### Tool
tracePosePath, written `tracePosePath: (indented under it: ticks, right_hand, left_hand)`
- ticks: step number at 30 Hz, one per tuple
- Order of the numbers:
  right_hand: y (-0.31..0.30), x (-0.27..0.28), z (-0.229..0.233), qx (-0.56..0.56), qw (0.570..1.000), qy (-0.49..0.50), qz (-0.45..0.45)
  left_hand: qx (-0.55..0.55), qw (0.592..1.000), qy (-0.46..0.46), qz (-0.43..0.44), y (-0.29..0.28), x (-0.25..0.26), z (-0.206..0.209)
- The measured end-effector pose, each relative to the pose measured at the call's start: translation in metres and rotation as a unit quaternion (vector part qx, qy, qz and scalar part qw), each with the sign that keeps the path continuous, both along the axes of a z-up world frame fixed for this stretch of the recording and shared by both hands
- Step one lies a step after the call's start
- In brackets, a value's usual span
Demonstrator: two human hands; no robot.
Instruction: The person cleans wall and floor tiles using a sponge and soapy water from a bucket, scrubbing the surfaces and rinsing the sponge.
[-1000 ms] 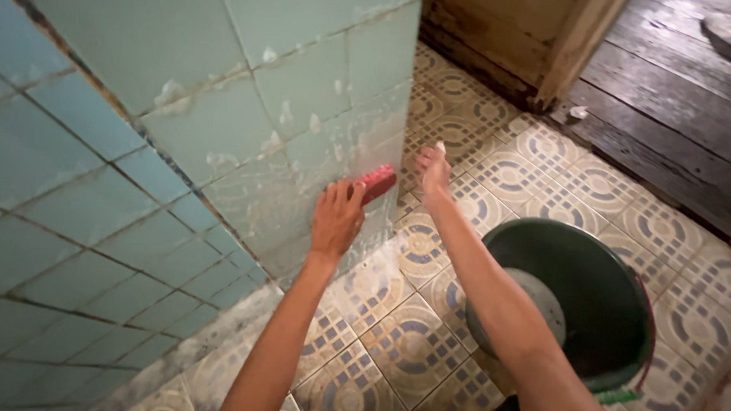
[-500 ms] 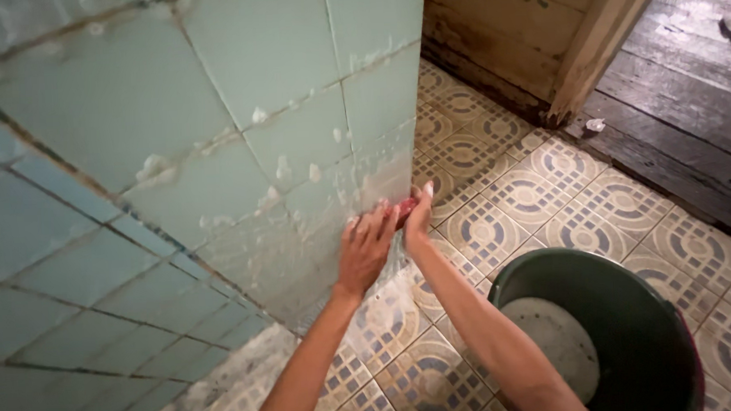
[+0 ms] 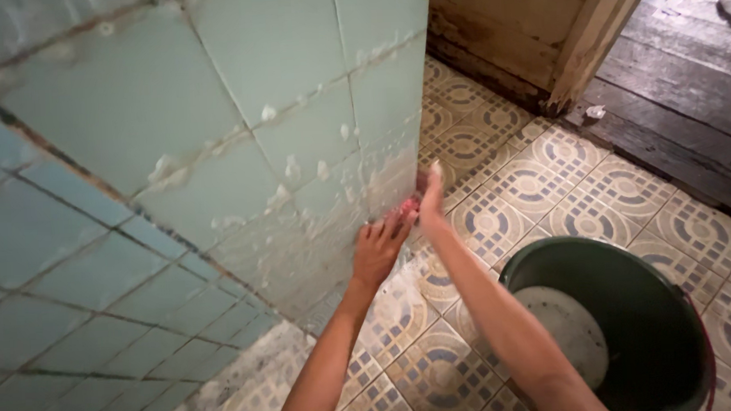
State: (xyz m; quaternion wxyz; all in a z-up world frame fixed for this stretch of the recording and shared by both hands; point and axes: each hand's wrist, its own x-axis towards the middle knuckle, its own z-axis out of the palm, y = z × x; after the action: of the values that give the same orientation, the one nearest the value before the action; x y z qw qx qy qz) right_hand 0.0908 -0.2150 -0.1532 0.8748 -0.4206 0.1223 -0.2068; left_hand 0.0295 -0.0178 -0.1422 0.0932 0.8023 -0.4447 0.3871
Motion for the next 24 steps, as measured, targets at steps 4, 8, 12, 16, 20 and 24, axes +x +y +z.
tracePosePath:
  ticks: [4, 8, 12, 16, 20, 24]
  right_hand:
    - [-0.011, -0.028, 0.054, -0.095, 0.989, 0.109, -0.02]
    - [-0.01, -0.042, 0.064, -0.087, 0.99, 0.109, 0.012]
    - [-0.023, -0.042, 0.059, -0.055, 0.994, 0.095, -0.005]
    - [-0.029, -0.038, 0.059, -0.057, 0.993, 0.098, -0.028]
    - [-0.03, -0.038, 0.051, -0.049, 0.992, 0.113, -0.026]
    - [-0.033, -0.038, 0.043, -0.055, 0.993, 0.108, -0.006]
  left_hand:
    - [0.1, 0.994, 0.039, -0.029, 0.013, -0.006, -0.051]
    - [0.029, 0.998, 0.033, -0.041, 0.025, -0.009, -0.028]
    - [-0.03, 0.999, -0.001, 0.015, 0.006, -0.014, 0.036]
    - [0.003, 0.999, -0.03, 0.033, -0.006, -0.017, 0.068]
    - [0.102, 0.988, -0.113, 0.009, 0.056, -0.009, 0.052]
    - [0.128, 0.986, -0.104, -0.001, 0.125, -0.024, 0.028]
